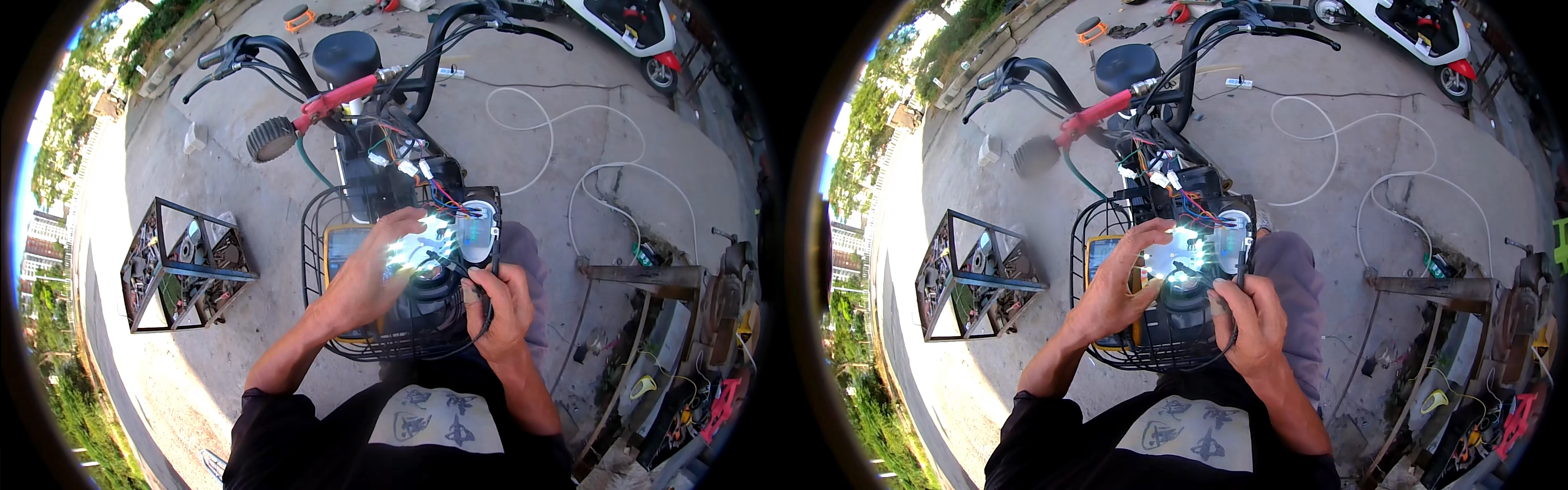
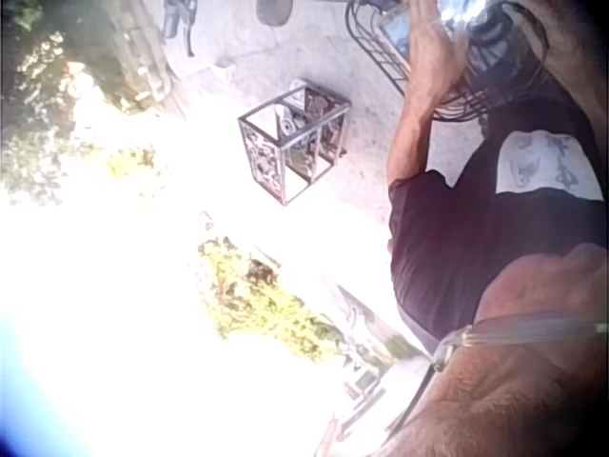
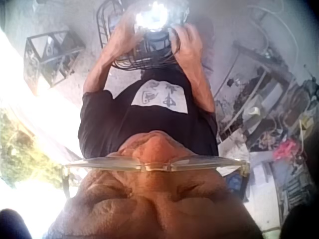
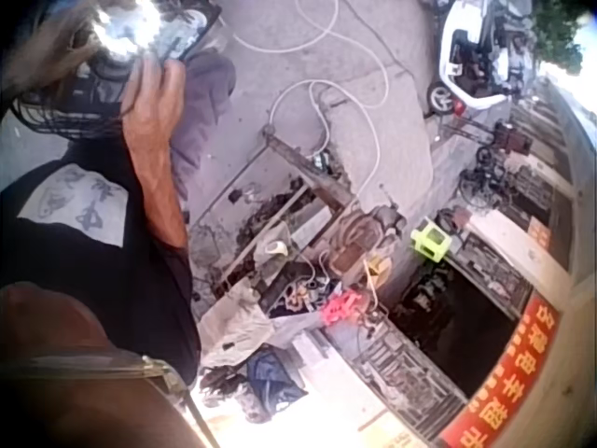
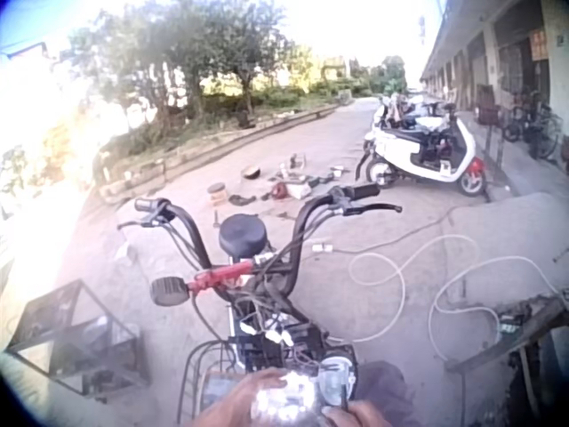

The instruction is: The person tests an LED light module mounted on an electric scooter by connecting it to a power source and using a multimeter to measure voltage. They repeatedly touch the LED surface and probe the wiring with multimeter leads while the light remains illuminated.

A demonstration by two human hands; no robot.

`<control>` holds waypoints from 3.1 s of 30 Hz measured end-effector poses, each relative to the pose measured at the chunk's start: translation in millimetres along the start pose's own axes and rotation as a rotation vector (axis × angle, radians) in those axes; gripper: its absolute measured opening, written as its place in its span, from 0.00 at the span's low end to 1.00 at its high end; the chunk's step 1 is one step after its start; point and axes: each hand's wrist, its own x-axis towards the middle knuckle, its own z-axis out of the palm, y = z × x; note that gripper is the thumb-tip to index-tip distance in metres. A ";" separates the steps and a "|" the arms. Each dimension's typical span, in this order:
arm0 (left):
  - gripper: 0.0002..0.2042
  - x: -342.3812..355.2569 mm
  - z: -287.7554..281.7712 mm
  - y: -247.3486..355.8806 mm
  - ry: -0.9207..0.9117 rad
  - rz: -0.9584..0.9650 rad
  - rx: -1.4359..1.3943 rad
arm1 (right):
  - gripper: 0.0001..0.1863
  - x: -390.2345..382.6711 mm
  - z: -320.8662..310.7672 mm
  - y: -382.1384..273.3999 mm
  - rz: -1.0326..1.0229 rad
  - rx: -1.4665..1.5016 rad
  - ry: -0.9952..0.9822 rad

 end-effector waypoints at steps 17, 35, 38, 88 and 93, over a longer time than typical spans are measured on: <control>0.34 -0.8 -0.8 0.8 -0.015 -0.035 -0.017 | 0.21 5.3 3.2 6.2 0.044 0.004 -0.067; 0.32 -0.1 0.0 -2.6 -0.013 -0.093 -0.095 | 0.22 -5.1 -0.2 8.7 0.116 0.053 -0.116; 0.32 0.2 -0.4 -3.7 -0.012 -0.092 -0.114 | 0.22 -3.7 -0.9 8.0 0.112 0.046 -0.112; 0.26 19.8 -7.3 -3.5 -0.064 -0.471 -0.662 | 0.22 -15.7 -1.7 1.6 0.086 0.186 -0.235; 0.25 22.7 -0.4 -11.7 -0.049 -0.440 -0.548 | 0.24 -19.7 -2.2 2.8 0.082 0.180 -0.234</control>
